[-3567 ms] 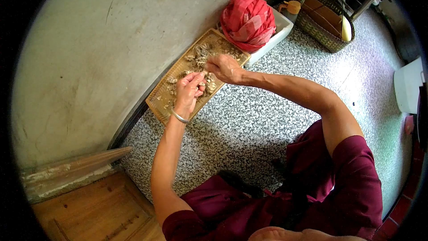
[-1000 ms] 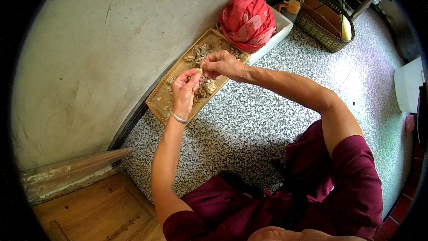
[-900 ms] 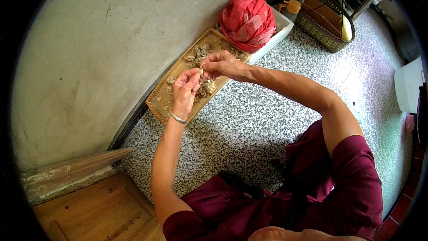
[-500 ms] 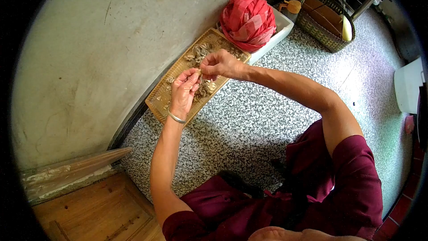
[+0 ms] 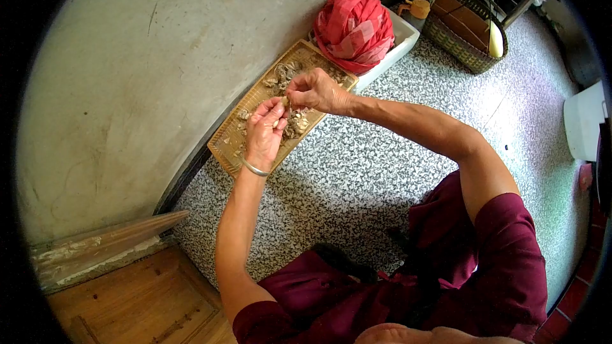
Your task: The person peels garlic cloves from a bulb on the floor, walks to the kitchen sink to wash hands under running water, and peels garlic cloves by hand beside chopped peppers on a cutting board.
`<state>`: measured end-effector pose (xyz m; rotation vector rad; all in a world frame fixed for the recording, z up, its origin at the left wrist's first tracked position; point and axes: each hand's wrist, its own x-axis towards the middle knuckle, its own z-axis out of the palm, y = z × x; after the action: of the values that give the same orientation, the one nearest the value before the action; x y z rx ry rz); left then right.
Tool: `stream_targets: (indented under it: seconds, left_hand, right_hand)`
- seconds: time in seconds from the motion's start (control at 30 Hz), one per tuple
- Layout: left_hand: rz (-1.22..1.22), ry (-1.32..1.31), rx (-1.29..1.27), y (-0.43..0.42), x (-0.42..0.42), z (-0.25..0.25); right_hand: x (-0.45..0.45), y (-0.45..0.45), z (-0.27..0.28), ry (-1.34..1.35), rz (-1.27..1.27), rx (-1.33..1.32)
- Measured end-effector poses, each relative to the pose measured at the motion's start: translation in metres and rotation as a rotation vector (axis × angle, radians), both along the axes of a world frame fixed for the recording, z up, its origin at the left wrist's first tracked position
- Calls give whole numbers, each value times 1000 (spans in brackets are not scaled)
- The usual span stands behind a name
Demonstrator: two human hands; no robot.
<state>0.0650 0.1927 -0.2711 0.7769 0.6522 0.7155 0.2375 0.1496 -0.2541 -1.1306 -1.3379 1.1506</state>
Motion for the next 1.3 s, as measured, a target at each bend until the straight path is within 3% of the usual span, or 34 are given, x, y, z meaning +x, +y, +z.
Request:
stream_targets:
  seconds: [0.13, 0.2, 0.33, 0.43, 0.63, 0.7, 0.8, 0.93, 1.03, 1.2, 1.3]
  left_hand:
    - [-8, -7, -16, 0, 2, -2]
    - [-34, -64, -54, 1, 1, -2]
    - [-42, -87, -100, 3, 0, -4]
    - [-55, -128, -125, 5, -1, -4]
    - [-32, -102, -129, 8, -5, -7]
    - [-49, -107, -100, 9, -6, -8]
    - [-40, -91, -99, 10, -6, -8]
    - [-1, -83, -71, 8, -4, -8]
    - [34, -44, -36, 4, -2, -5]
    - [38, 269, 357, -2, 1, 4]
    - [80, 314, 437, -3, 4, 2]
  right_hand:
    - [2, 3, -3, -214, -37, 103]
    - [2, 3, -6, 56, 28, 8]
    - [0, 4, -11, 236, 78, -93]
    - [0, 5, -9, 214, 71, -109]
    - [5, 9, -17, -197, -33, -92]
    - [4, 9, -19, -353, -147, 127]
    - [3, 9, -12, -190, -65, 121]
    - [-4, 0, 2, -194, -5, 5]
    - [-4, 2, 0, -156, -7, 4]
    - [-1, 3, -4, -217, -4, 11]
    - [-1, 3, -3, -180, 5, -27]
